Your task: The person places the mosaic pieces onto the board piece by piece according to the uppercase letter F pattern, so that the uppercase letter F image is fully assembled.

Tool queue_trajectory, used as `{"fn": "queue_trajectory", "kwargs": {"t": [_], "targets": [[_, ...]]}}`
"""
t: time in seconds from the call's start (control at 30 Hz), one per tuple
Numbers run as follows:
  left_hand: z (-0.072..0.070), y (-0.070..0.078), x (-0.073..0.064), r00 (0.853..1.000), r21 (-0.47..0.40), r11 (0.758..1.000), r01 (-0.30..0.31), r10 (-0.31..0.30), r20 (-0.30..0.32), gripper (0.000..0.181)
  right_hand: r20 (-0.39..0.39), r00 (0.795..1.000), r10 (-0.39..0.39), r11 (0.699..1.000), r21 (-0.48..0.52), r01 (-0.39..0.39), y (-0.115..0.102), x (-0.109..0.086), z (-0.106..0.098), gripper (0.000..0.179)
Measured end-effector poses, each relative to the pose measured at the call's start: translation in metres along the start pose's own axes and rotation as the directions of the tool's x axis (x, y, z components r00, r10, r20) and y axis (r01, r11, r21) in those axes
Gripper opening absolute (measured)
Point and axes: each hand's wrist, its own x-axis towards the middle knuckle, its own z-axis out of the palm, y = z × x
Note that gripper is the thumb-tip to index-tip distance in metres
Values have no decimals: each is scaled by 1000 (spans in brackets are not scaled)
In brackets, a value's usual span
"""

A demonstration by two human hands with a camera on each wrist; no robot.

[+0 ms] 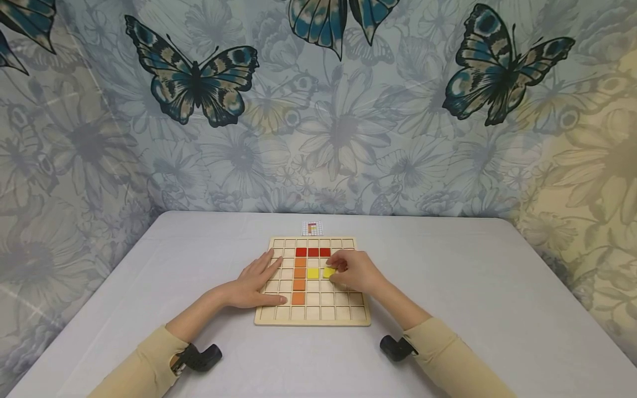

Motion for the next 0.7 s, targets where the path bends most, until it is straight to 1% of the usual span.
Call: {"fn": "queue_trajectory", "kwargs": {"t": [0.17,0.33,0.47,0.7], "targets": [[0,0,0,1000,0,1000,6,-6,1,100,-3,1000,-18,1000,9,18,-1,-1,2,24],[1,1,0,1000,-3,1000,3,-3,-1,100,-15,1000,2,1000,5,-2,-2,-2,2,23],[1,0,0,1000,10,1000,6,-6,2,100,-20,1000,20,1000,6,-19,-3,-3,2,22],[1,0,0,1000,4,1000,3,-3,-6,100,-13,1000,26,999,27,-25,-4,-5,2,22]]}}
